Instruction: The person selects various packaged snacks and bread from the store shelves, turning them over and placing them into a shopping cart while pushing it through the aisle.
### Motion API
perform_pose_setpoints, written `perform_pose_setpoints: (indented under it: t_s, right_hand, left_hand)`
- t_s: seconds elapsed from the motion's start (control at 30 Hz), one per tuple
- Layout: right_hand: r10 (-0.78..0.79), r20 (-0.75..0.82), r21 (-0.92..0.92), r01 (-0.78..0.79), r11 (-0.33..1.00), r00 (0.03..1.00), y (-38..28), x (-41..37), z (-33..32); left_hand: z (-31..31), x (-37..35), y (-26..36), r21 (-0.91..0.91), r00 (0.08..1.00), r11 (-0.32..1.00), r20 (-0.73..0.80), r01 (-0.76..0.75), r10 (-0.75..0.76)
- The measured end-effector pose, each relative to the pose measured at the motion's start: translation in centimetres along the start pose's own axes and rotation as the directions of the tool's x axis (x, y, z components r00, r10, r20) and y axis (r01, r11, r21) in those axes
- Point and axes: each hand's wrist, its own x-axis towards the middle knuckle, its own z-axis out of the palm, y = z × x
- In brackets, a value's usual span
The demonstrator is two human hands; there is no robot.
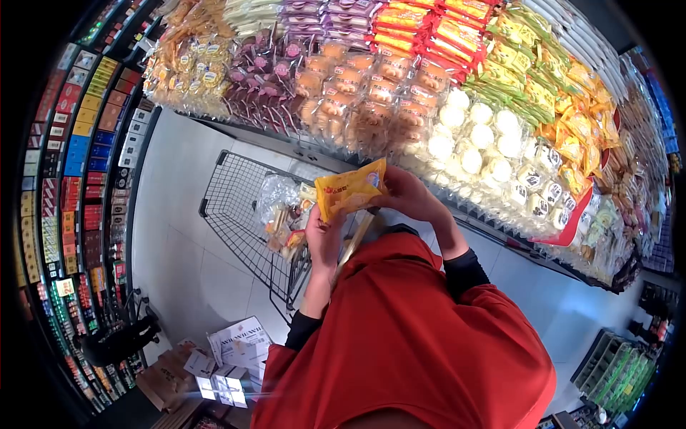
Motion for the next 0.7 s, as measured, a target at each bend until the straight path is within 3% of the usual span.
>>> perform_pose_setpoints:
  t_s: [0.13, 0.2, 0.27, 0.33, 0.37, 0.43, 0.57, 0.67, 0.7]
  right_hand:
    - [0.013, 0.018, 0.037, -0.013, 0.999, 1.0, 1.1, 0.3, 0.2]
    - [-0.006, 0.058, -0.007, 0.006, 1.0, 0.998, 0.4, 0.4, -0.1]
    - [0.056, 0.079, -0.13, -0.045, 0.99, 0.995, -1.4, 0.0, 0.0]
    - [0.002, 0.077, -0.17, 0.011, 0.985, 0.997, 0.1, 0.2, 0.2]
    - [0.059, 0.071, -0.107, -0.051, 0.993, 0.996, -0.7, -0.1, 0.5]
    - [0.228, 0.113, -0.182, -0.205, 0.962, 0.967, -3.2, -0.3, 0.4]
    - [0.231, 0.074, -0.171, -0.216, 0.961, 0.97, -2.3, -0.6, -0.1]
    - [0.179, -0.005, -0.214, -0.176, 0.961, 0.984, -1.8, -1.4, -0.3]
    - [0.092, -0.014, -0.241, -0.092, 0.966, 0.996, -1.4, -1.8, -0.5]
  left_hand:
    - [0.1, -0.2, -0.2, -0.039, 0.998, 0.999, -0.057, -0.001, -0.001]
    - [-0.3, 0.0, -0.6, -0.051, 0.997, 0.999, -0.073, 0.016, -0.019]
    - [-1.5, 0.0, -1.5, 0.14, 0.997, 0.99, -0.071, -0.005, 0.015]
    - [-0.2, -0.2, 0.0, 0.064, 0.996, 0.998, -0.085, -0.023, 0.029]
    - [0.0, -0.3, -0.3, 0.056, 0.999, 0.998, -0.041, -0.024, 0.026]
    - [-0.6, -0.4, -0.5, 0.158, 0.992, 0.987, -0.123, 0.018, 0.001]
    - [-0.1, -0.5, -0.7, 0.188, 0.995, 0.982, -0.103, 0.018, 0.002]
    - [0.5, -0.8, -0.2, 0.165, 0.995, 0.985, -0.087, 0.055, -0.04]
    - [0.8, -0.8, 0.0, 0.236, 0.999, 0.972, -0.032, 0.026, -0.019]
